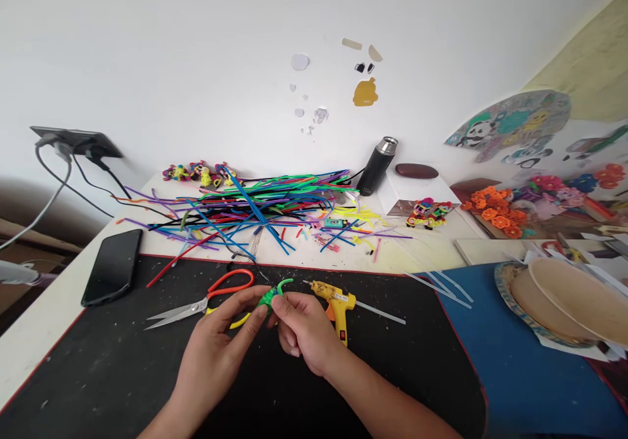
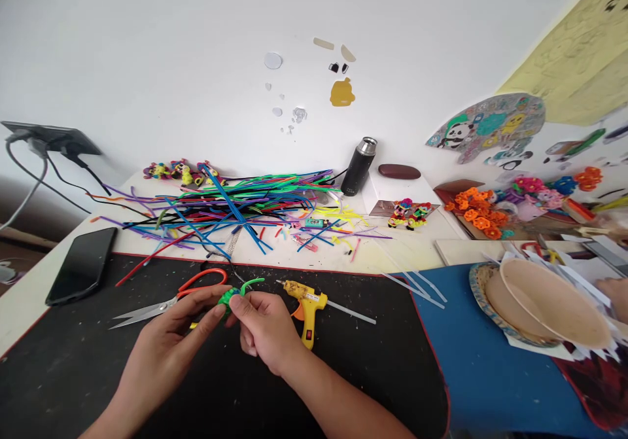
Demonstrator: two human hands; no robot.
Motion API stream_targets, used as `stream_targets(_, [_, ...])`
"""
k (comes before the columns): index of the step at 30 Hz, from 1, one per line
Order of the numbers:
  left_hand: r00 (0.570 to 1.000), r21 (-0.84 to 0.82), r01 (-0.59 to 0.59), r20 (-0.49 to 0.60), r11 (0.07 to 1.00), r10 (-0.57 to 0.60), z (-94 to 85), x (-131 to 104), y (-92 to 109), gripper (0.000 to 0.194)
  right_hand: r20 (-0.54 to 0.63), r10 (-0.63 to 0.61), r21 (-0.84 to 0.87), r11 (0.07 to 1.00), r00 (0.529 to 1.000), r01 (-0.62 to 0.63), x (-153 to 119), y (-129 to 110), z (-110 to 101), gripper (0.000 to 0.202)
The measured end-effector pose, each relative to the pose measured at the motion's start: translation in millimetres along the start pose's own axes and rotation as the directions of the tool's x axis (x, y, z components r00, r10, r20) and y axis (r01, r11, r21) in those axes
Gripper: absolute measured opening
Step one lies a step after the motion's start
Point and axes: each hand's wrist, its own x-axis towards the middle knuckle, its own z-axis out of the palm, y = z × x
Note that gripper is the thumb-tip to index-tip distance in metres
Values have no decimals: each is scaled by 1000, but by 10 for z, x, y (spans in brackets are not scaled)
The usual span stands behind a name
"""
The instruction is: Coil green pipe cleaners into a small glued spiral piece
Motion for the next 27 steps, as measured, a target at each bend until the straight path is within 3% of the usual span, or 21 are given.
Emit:
stream_targets(6, [998,-66,65,14,996,-65,5,-9,35,34,-8,4,21,1000,1000,-4,1,-17,8,58])
stream_targets(14, [979,-226,175,143,958,-145,-15,28,74,33,-29,29,34,999,999,-28,6,-16,-5,59])
stream_targets(27, [959,-333,277,159,901,-236,-19,75,45,32,-38,62,-10,998,997,-62,16,24,16,64])
